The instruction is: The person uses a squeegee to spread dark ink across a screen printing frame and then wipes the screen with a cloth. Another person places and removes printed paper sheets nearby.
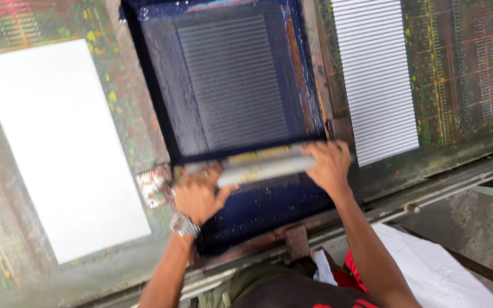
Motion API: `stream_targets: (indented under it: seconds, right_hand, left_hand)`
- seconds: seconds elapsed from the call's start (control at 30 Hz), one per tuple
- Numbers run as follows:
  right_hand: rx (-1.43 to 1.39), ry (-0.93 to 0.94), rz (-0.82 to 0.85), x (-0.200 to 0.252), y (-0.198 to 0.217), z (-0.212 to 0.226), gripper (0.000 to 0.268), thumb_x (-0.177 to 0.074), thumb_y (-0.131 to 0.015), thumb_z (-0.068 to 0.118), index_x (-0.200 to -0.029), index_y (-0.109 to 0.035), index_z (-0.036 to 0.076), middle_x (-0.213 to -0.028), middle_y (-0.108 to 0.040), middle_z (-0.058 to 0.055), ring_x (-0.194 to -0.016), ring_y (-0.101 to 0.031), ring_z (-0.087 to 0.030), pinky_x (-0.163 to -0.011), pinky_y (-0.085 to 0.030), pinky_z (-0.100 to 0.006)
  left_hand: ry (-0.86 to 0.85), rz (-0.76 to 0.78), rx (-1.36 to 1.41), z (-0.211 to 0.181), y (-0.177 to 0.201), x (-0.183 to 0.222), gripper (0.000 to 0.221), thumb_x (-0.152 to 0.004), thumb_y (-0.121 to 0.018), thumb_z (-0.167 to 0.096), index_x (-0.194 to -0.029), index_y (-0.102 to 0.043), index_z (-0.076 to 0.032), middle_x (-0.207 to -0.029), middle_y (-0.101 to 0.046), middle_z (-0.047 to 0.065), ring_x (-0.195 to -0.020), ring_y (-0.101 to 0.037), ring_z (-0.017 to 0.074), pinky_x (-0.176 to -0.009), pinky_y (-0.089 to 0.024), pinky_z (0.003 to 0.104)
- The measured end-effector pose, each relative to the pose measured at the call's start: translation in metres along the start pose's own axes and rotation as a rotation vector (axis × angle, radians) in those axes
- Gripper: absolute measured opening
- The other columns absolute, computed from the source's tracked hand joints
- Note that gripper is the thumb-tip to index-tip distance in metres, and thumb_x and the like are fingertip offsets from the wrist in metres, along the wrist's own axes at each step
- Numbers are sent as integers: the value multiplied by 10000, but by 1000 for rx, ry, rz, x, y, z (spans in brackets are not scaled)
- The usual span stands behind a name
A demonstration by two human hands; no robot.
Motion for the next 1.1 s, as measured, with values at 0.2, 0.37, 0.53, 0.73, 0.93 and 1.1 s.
stream_targets:
  seconds: [0.2,0.37,0.53,0.73,0.93,1.1]
  right_hand:
    - [-78,52,339,114,19,-12,300,-619,-829,495,-801,-705,292,-722,-690,161,-743,-675,-128,-986,-306,-463]
    - [139,40,573,13,15,-15,335,-647,-768,589,-847,-709,326,-715,-686,103,-786,-673,-183,-1071,-273,-604]
    - [20,-21,158,-174,-38,-38,140,-763,-693,343,-877,-676,264,-816,-704,21,-821,-673,-230,-1110,-189,-655]
    - [-92,34,-207,-344,-99,-80,202,-778,-875,242,-894,-710,227,-783,-660,51,-779,-598,-178,-1019,-249,-517]
    - [-58,94,-71,-223,-66,-54,257,-632,-846,330,-824,-687,269,-721,-619,71,-689,-587,-183,-910,-328,-451]
    - [-105,12,-34,-24,-19,-19,310,-521,-800,310,-814,-702,320,-760,-636,102,-710,-587,-166,-819,-410,-364]
  left_hand:
    - [117,209,157,-72,7,107,550,-860,-487,-705,-903,-660,-184,-741,-688,26,-639,-650,295,-536,-501,403]
    - [204,399,-20,-37,11,34,654,-791,-364,-853,-925,-678,-295,-606,-664,68,-572,-666,312,-453,-459,438]
    - [302,401,20,46,47,-144,613,-788,-468,-782,-979,-661,-232,-714,-710,97,-751,-716,352,-676,-564,437]
    - [-31,-180,-144,143,24,-296,490,-893,-613,-646,-998,-688,-173,-706,-691,77,-721,-704,296,-684,-474,398]
    - [-81,-134,-61,97,24,-188,469,-905,-580,-645,-1047,-692,-212,-742,-698,64,-718,-694,268,-678,-467,381]
    - [-76,-119,-42,11,2,-17,493,-878,-500,-655,-1074,-671,-237,-836,-714,19,-745,-690,202,-646,-495,326]
Point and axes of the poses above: each hand's wrist, its own x-axis away from the middle knuckle, its own y-axis out of the back of the hand, z = x × y, the point moved 1 cm from there along -x, towards the middle knuckle
